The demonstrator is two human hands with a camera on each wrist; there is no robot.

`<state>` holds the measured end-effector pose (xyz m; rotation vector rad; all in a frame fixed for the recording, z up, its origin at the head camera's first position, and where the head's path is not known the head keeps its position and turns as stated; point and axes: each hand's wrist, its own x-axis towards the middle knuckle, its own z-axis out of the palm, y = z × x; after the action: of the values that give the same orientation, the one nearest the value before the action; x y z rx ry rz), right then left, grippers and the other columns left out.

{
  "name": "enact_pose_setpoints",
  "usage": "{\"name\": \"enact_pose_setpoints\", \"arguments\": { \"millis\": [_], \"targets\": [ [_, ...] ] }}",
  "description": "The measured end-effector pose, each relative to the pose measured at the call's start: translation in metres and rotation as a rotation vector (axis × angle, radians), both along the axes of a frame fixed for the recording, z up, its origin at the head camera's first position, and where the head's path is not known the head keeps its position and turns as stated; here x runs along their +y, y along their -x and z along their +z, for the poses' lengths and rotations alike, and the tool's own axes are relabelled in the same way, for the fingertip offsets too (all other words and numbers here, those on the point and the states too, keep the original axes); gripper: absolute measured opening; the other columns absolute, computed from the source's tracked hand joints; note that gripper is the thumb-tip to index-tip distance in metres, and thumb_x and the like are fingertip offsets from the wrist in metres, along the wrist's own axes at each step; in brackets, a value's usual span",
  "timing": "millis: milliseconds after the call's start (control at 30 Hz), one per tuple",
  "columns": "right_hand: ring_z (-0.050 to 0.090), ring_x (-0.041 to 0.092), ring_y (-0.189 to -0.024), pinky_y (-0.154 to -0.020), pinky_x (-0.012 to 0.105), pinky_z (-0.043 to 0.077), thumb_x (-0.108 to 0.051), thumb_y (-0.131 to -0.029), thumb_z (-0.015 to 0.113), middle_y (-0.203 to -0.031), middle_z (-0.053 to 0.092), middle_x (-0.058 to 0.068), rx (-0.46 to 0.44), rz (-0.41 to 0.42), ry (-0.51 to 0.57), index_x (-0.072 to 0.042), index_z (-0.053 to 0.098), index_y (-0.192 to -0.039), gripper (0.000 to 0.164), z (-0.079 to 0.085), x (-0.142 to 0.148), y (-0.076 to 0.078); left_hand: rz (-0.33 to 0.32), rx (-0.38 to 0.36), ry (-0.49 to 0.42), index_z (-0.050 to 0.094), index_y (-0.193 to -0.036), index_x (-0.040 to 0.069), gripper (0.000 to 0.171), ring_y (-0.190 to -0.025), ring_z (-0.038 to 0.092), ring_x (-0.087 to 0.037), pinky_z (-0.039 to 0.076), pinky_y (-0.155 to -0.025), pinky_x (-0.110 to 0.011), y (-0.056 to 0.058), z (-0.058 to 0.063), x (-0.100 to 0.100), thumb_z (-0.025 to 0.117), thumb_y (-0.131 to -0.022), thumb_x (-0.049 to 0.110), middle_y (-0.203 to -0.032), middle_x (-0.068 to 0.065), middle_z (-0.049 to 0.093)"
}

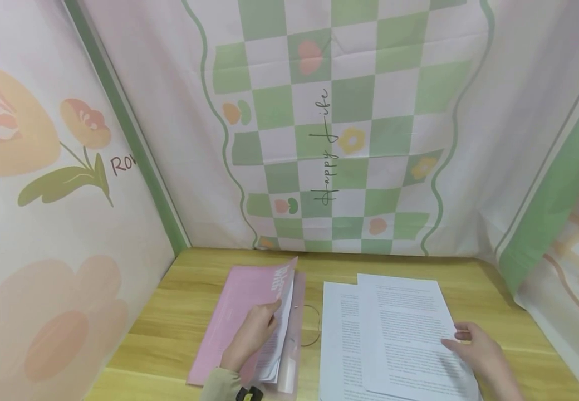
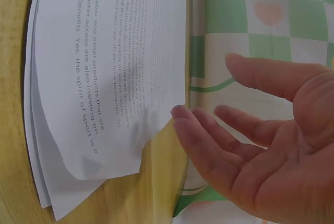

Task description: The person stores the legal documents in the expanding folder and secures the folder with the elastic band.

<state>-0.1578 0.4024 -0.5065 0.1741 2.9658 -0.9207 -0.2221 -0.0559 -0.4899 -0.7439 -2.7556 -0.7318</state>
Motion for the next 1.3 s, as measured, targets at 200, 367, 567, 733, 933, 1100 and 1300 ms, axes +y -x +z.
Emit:
{"name": "enact_pose_setpoints", "arguments": {
  "millis": [200, 367, 567, 733, 933, 1100, 1300],
  "targets": [
    [0.057, 0.056, -0.105, -0.082, 0.054, 0.050, -0.029, -0.091, 0.066, -0.115, 0.060, 0.041, -0.019, -0.001, -0.040, 0.024, 0.041, -0.127, 0.068, -0.007, 0.001, 0.001, 0.001, -0.025, -0.006, 0.061, -0.124, -0.011, 0.039, -0.065, 0.058, -0.009, 0.050, -0.060, -0.015, -0.001, 0.000, 0.000, 0.061, -0.085, -0.007, -0.093, -0.021, 0.072],
    [0.059, 0.055, -0.101, -0.083, 0.057, 0.048, -0.030, -0.090, 0.067, -0.113, 0.060, 0.041, -0.077, 0.003, -0.058, 0.025, 0.038, -0.126, 0.072, -0.010, 0.002, 0.001, 0.003, -0.035, -0.012, 0.061, -0.125, -0.010, 0.040, -0.065, 0.054, -0.007, 0.049, -0.059, -0.015, -0.002, 0.001, 0.000, 0.060, -0.086, -0.007, -0.096, -0.021, 0.072],
    [0.060, 0.051, -0.097, -0.081, 0.054, 0.051, -0.031, -0.088, 0.070, -0.111, 0.057, 0.044, -0.123, -0.005, -0.042, 0.027, 0.037, -0.125, 0.077, -0.016, 0.003, 0.002, 0.000, -0.053, -0.028, 0.060, -0.127, -0.010, 0.040, -0.061, 0.050, -0.004, 0.047, -0.057, -0.013, -0.004, 0.000, -0.002, 0.059, -0.087, -0.007, -0.092, -0.020, 0.072],
    [0.061, 0.049, -0.096, -0.079, 0.050, 0.051, -0.031, -0.089, 0.069, -0.110, 0.056, 0.044, -0.141, -0.012, -0.038, 0.027, 0.036, -0.125, 0.076, -0.018, 0.001, -0.001, 0.001, -0.042, -0.028, 0.060, -0.126, -0.010, 0.040, -0.060, 0.047, -0.003, 0.046, -0.056, -0.014, -0.004, -0.002, -0.002, 0.059, -0.086, -0.007, -0.088, -0.018, 0.071],
    [0.058, 0.051, -0.097, -0.083, 0.055, 0.049, -0.033, -0.088, 0.069, -0.111, 0.054, 0.045, -0.174, -0.026, -0.032, 0.028, 0.032, -0.127, 0.082, -0.016, -0.001, -0.001, 0.005, -0.047, -0.029, 0.061, -0.126, -0.009, 0.039, -0.061, 0.047, -0.004, 0.046, -0.056, -0.014, -0.003, 0.000, -0.002, 0.059, -0.086, -0.007, -0.084, -0.016, 0.070],
    [0.057, 0.056, -0.099, -0.085, 0.060, 0.047, -0.033, -0.086, 0.070, -0.111, 0.055, 0.046, -0.172, -0.026, -0.043, 0.030, 0.031, -0.126, 0.084, -0.017, -0.002, 0.000, -0.004, -0.031, -0.029, 0.061, -0.125, -0.011, 0.040, -0.062, 0.050, -0.005, 0.047, -0.057, -0.015, -0.002, 0.001, -0.002, 0.060, -0.085, -0.009, -0.088, -0.018, 0.071],
    [0.057, 0.056, -0.099, -0.085, 0.059, 0.048, -0.032, -0.086, 0.071, -0.111, 0.055, 0.046, -0.173, -0.029, -0.046, 0.030, 0.032, -0.125, 0.083, -0.019, -0.001, 0.001, -0.002, -0.017, -0.023, 0.061, -0.124, -0.011, 0.040, -0.064, 0.054, -0.008, 0.048, -0.058, -0.015, -0.001, 0.000, -0.002, 0.060, -0.084, -0.009, -0.091, -0.019, 0.072]
  ]
}}
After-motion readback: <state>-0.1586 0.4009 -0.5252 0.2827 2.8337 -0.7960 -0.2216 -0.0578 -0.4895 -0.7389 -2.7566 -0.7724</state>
